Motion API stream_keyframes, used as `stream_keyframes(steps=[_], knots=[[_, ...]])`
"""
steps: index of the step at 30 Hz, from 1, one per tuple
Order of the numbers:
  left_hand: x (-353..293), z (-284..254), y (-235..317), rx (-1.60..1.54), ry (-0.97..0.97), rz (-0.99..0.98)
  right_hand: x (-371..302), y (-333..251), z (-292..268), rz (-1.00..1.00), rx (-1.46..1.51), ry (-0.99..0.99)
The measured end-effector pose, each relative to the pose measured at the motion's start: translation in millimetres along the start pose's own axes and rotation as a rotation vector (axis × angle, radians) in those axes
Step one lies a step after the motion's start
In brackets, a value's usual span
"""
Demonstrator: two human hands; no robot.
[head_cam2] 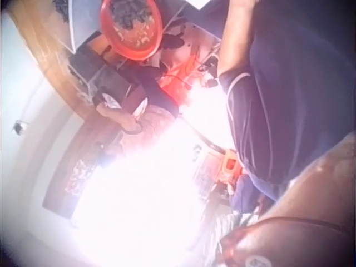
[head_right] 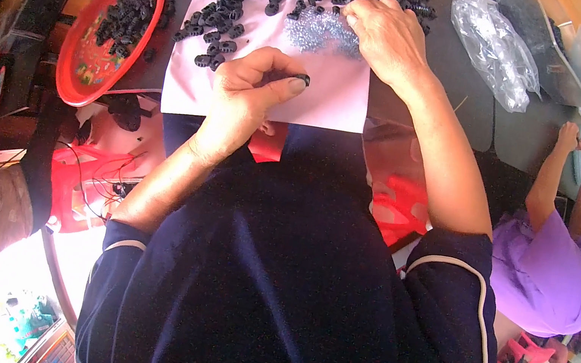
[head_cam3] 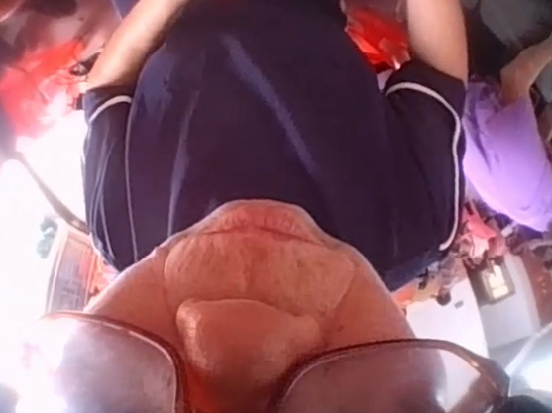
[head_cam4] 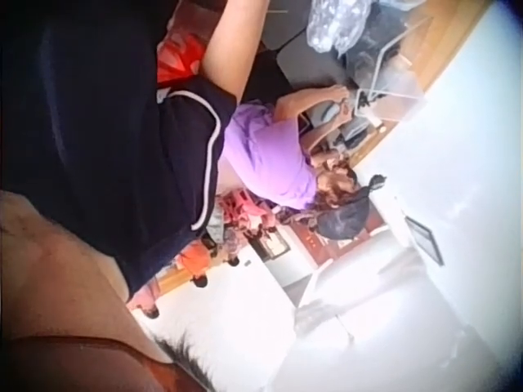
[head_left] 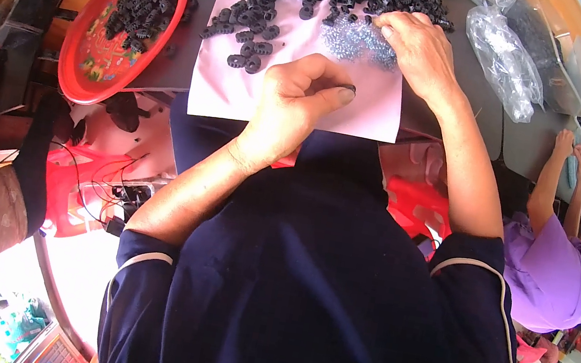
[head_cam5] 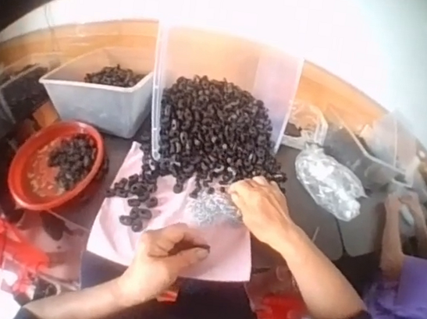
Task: The person assembles small plastic rings by hand, inserting internal components into them.
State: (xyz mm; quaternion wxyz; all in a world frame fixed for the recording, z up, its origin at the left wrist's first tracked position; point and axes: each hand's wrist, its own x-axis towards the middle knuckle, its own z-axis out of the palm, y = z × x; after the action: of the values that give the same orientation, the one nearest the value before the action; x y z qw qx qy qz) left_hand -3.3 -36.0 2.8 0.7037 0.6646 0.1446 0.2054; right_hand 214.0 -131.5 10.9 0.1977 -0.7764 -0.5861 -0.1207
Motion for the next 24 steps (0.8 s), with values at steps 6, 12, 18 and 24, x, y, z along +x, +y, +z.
stream_keyframes(steps=[6,12,18,24], knots=[[15,-24,31,0.238,0.165,0.159,-4,-4,-1,-0.021,-0.050,0.014],[79,-59,50,0.390,0.219,0.176,17,22,-2,0.196,0.284,0.239],[100,-68,13,0.537,0.392,0.282,75,163,5,0.490,0.234,0.568],[95,-67,0,0.634,0.406,0.421,92,163,16,0.669,0.909,0.347]])
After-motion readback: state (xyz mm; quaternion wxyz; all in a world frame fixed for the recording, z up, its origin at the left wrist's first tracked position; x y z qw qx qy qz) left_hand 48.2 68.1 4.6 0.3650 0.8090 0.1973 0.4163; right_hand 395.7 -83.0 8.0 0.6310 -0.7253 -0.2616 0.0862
